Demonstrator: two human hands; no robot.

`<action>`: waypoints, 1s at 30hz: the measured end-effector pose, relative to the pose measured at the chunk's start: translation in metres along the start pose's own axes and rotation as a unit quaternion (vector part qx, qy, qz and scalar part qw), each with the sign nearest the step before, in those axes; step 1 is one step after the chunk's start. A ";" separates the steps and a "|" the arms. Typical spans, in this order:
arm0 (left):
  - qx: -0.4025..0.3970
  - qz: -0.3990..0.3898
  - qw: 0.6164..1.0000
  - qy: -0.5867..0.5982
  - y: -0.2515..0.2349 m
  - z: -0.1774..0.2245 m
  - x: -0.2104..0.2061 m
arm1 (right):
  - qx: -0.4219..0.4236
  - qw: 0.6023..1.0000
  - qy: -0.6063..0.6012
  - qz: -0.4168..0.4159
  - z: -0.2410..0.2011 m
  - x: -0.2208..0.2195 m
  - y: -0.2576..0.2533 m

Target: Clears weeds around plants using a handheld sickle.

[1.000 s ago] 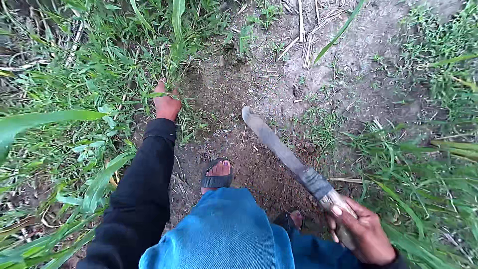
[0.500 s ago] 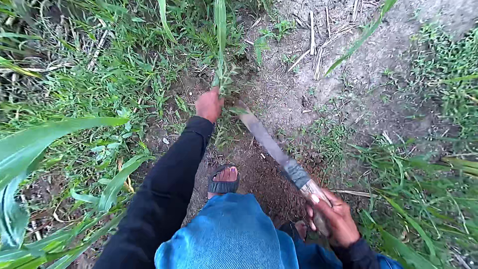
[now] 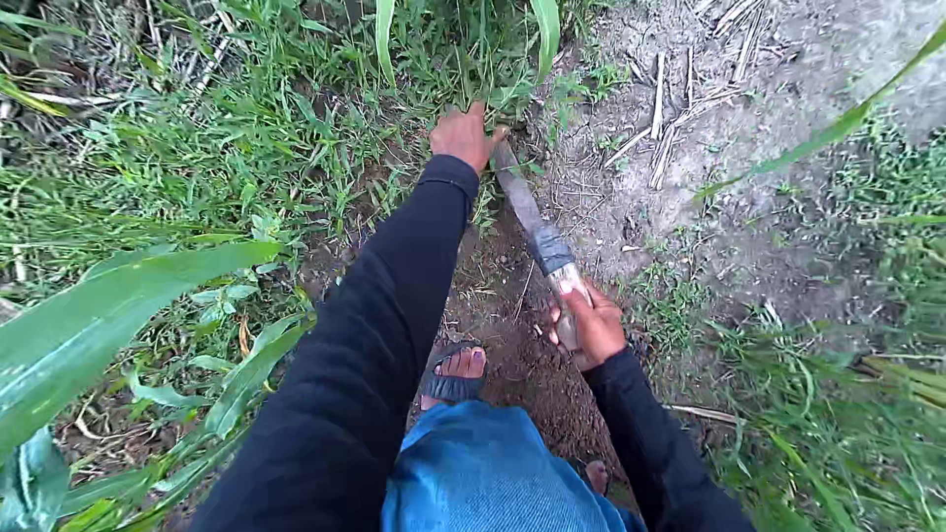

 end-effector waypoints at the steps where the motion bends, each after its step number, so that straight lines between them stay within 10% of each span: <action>1: -0.012 0.007 1.000 -0.016 -0.004 0.005 -0.004 | 0.028 0.999 0.034 -0.003 -0.002 0.006 0.009; 9: 0.058 -0.002 0.997 0.043 0.004 -0.078 -0.002 | 0.032 0.999 0.000 0.008 0.001 0.095 0.093; 14: 0.130 0.119 0.926 0.335 0.024 -0.148 0.001 | -0.025 1.000 0.003 0.016 -0.025 0.014 0.006; 23: -0.237 0.076 0.969 -0.008 -0.018 0.007 0.014 | -0.050 0.999 0.000 0.011 -0.002 -0.036 -0.077; 30: -0.007 0.015 0.995 -0.096 -0.060 0.031 0.002 | -0.047 0.996 -0.059 -0.039 0.023 -0.028 -0.083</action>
Point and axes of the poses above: each hand's wrist, its own y-axis away from the middle knuckle, its own x-axis out of the back of the hand, z = x × y, the point moved 4 cm from there along -y, towards the middle knuckle, and after that the axes turned 12 degrees about x, right-handed, at the moved point
